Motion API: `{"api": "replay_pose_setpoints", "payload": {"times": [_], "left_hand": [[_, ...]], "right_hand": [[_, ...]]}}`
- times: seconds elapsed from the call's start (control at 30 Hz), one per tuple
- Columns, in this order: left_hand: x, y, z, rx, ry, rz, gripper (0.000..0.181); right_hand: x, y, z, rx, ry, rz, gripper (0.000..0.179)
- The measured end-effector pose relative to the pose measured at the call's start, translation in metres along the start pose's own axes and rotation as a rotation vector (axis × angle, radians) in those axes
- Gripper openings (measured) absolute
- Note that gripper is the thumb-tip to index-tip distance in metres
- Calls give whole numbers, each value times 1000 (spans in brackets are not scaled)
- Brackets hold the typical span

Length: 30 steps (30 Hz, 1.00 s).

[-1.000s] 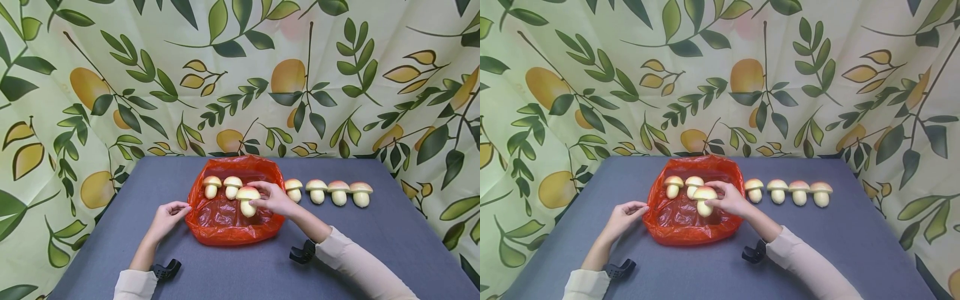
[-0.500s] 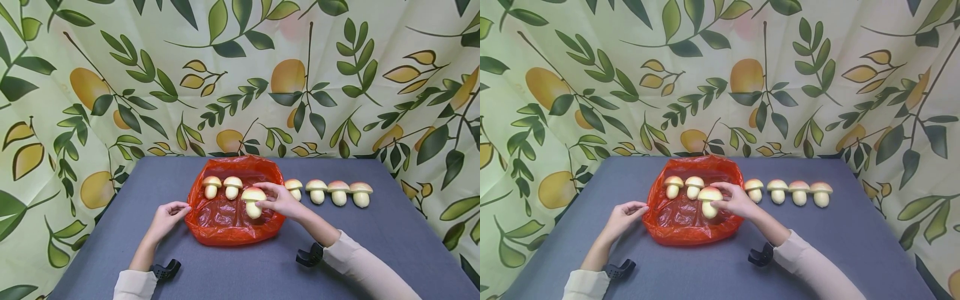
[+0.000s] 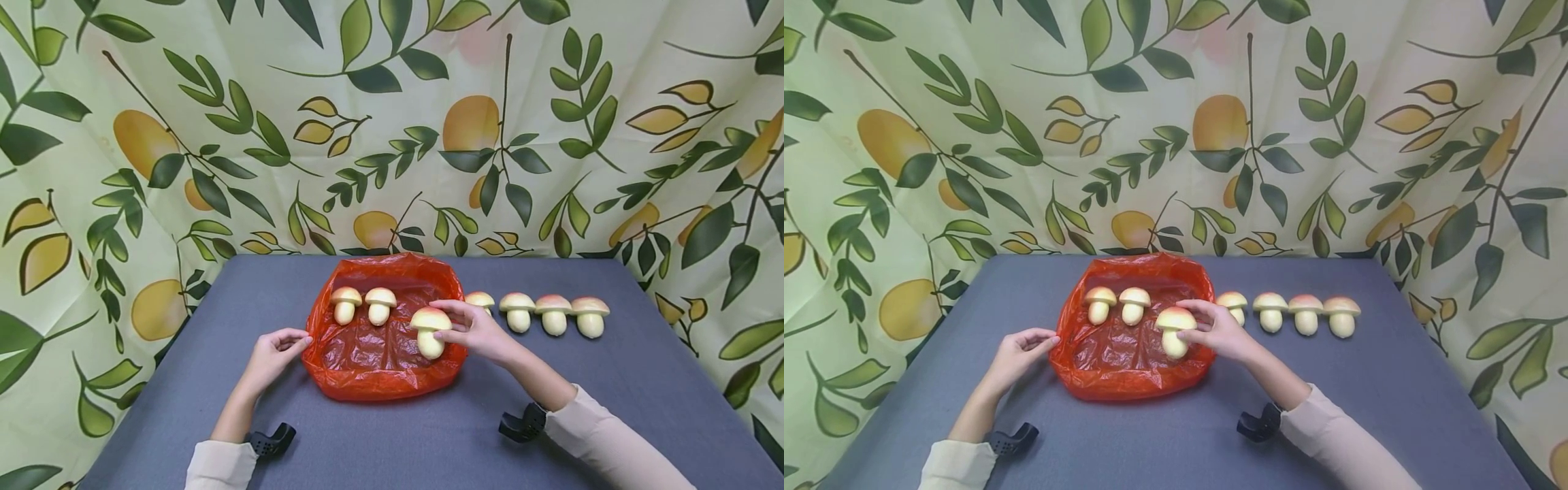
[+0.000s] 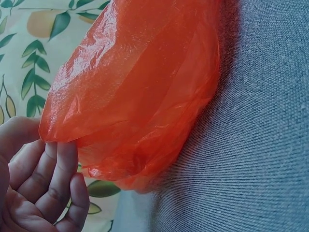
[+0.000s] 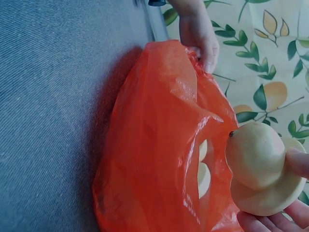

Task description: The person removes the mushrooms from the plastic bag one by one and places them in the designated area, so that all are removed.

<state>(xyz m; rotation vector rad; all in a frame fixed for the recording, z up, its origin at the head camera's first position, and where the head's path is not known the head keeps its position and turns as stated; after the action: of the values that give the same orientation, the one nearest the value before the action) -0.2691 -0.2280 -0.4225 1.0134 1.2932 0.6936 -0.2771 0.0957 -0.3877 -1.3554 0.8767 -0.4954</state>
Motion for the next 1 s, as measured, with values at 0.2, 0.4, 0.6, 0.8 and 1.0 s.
{"api": "replay_pose_setpoints", "payload": {"times": [0.2,0.4,0.6,0.8,1.0], "left_hand": [[0,1,0,-3,-1,0,21],[1,-1,0,-18,-1,4,21],[2,-2,-1,-14,-4,1,21],[3,-3,-1,-12,-8,4,21],[2,-1,-1,-10,-7,4,21]], "right_hand": [[-9,4,10,-25,28,-5,56],[-16,7,18,-32,57,6,56],[-23,11,27,-40,73,3,57],[-31,13,36,-55,75,9,57],[-35,13,42,-73,56,-1,57]]}}
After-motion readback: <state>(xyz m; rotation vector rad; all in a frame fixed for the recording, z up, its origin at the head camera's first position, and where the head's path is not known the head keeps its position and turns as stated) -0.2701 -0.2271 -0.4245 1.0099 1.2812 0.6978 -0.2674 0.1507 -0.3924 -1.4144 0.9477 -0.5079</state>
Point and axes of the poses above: each hand's wrist, its own z-axis away from the middle knuckle, its own x-axis out of the palm, y = z × x, the point moved 10 cm from there along -z, towards the middle knuckle, and after that the axes turned 10 degrees about -y, right-handed, at the moved point
